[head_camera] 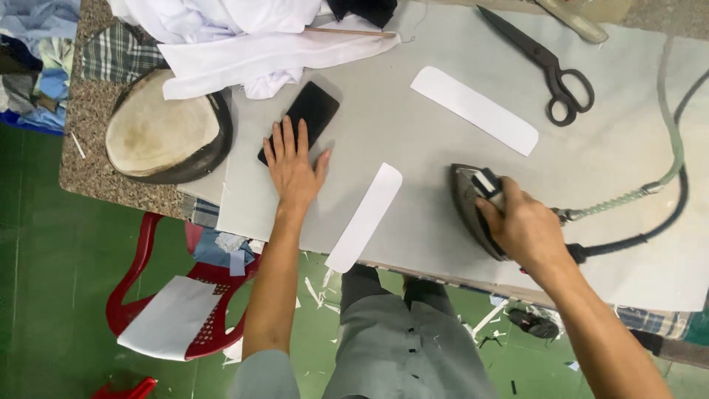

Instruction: The person irons several white fabric pieces on a flat table and a curved pressing cushion. They use a steam iron and a black rectangular pressing block to smooth the fabric, moving items aside as needed and handling the pieces one at a time.

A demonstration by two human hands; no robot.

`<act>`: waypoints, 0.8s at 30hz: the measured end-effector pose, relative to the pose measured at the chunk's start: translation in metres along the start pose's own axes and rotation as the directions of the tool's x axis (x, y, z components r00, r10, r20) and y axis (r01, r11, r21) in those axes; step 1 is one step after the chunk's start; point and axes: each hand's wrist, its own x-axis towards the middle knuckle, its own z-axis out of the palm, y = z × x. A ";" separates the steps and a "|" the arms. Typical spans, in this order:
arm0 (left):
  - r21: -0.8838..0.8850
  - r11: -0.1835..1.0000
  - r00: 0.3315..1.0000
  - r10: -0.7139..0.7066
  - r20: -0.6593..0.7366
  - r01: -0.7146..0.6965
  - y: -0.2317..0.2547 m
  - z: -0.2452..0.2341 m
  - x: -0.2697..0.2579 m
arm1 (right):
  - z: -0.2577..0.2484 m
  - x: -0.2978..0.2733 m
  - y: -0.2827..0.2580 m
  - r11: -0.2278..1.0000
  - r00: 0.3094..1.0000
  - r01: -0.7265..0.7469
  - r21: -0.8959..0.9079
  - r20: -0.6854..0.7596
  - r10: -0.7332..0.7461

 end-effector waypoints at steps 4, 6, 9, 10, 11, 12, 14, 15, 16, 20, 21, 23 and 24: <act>-0.003 0.995 0.994 0.098 -0.039 -0.098 -0.004 -0.016 -0.035 | -0.007 0.007 -0.083 0.993 0.997 0.076 0.091 0.017 -0.078; 0.019 0.996 0.995 0.084 -0.045 -0.083 -0.011 -0.017 -0.050 | 0.000 0.019 -0.113 0.977 0.986 0.158 0.145 0.034 -0.165; -0.065 0.998 0.999 0.027 -0.022 -0.028 -0.026 -0.010 -0.069 | 0.013 0.026 -0.136 0.987 0.991 0.105 0.125 0.064 -0.114; -0.068 0.997 0.999 0.038 -0.020 -0.040 -0.025 -0.012 -0.066 | 0.014 0.028 -0.135 0.987 0.993 0.094 0.129 0.062 -0.103; -0.061 0.996 0.998 0.060 -0.024 -0.061 -0.024 -0.014 -0.064 | 0.016 0.029 -0.133 0.989 0.993 0.090 0.119 0.069 -0.098; -0.054 0.995 0.996 0.081 -0.028 -0.082 -0.022 -0.017 -0.064 | 0.019 0.029 -0.130 0.990 0.993 0.085 0.110 0.076 -0.094; -0.151 0.987 0.997 0.069 0.040 -0.063 -0.016 -0.026 -0.056 | 0.008 0.020 -0.126 0.991 0.993 0.081 0.111 0.076 -0.090; -0.245 0.969 0.992 0.053 0.112 -0.025 -0.012 -0.030 -0.054 | 0.003 0.016 -0.123 0.991 0.992 0.085 0.105 0.081 -0.093; -0.246 0.969 0.993 0.052 0.104 -0.025 0.005 -0.035 -0.057 | 0.003 0.008 -0.115 0.991 0.993 0.088 0.103 0.075 -0.096; -0.369 0.912 0.962 0.240 0.131 -0.178 0.080 -0.025 -0.070 | 0.005 -0.014 -0.059 0.996 0.997 0.016 0.093 0.077 -0.023; -0.374 0.894 0.940 0.314 0.130 -0.247 0.100 -0.014 -0.076 | 0.007 -0.017 -0.040 0.995 0.998 -0.021 0.094 0.066 0.015; -0.334 0.893 0.931 0.352 0.103 -0.301 0.117 -0.011 -0.068 | 0.014 -0.021 0.010 0.993 0.996 -0.090 0.082 0.015 0.089; -0.291 0.888 0.914 0.396 0.089 -0.357 0.125 -0.010 -0.063 | 0.017 -0.022 0.034 0.983 0.985 -0.165 0.085 -0.029 0.168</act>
